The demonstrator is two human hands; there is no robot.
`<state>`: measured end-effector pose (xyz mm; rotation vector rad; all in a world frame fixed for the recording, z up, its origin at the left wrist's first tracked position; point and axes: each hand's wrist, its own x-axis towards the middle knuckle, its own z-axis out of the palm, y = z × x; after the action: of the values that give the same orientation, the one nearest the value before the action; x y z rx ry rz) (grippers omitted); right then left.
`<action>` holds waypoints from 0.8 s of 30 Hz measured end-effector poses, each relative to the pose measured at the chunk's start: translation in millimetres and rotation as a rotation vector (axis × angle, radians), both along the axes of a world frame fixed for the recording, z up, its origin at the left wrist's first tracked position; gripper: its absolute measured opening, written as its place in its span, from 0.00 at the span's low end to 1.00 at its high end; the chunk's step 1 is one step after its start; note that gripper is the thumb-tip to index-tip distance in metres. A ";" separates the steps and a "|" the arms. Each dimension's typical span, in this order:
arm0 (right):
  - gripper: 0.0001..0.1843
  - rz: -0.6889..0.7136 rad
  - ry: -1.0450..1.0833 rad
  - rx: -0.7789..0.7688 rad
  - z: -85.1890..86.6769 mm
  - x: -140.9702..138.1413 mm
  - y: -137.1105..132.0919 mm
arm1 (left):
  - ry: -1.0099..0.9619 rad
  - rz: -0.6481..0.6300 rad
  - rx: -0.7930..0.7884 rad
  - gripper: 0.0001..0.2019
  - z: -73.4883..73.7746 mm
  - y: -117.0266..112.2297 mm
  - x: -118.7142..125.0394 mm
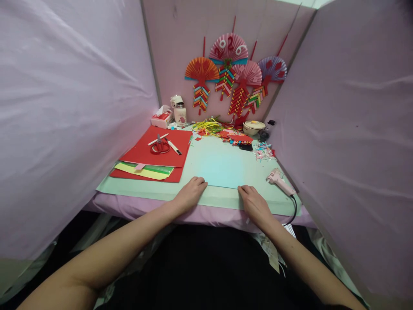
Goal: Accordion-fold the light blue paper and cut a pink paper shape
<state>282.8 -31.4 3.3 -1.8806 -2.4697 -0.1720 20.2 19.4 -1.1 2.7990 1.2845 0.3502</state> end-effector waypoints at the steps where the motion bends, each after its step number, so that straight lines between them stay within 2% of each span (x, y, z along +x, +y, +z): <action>1: 0.21 0.003 0.004 0.003 -0.4 0.6 -0.2 | -0.007 0.002 -0.005 0.16 -0.5 0.6 -0.9; 4: 0.20 0.025 0.026 0.020 -1.0 5.0 2.8 | -0.015 -0.002 -0.006 0.16 0.5 1.6 -2.2; 8: 0.12 0.082 0.061 0.049 -0.7 13.2 18.1 | 0.033 0.038 -0.002 0.15 9.5 2.5 3.2; 11: 0.13 0.138 0.061 0.091 -1.4 17.9 31.5 | 0.106 0.107 0.011 0.14 17.2 5.7 13.7; 13: 0.14 0.175 0.067 0.119 -2.8 21.0 37.4 | 0.129 0.111 0.033 0.13 19.1 10.2 21.7; 19: 0.15 0.150 0.130 0.100 -1.3 26.4 39.1 | 0.171 0.017 0.095 0.17 8.9 25.8 34.3; 24: 0.13 0.177 0.201 0.167 7.4 5.9 40.5 | 0.147 -0.058 0.185 0.13 3.1 27.2 30.4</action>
<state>288.7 9.1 10.7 -1.5261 -2.3875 -0.1690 50.6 46.5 2.1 3.0618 1.2553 0.2783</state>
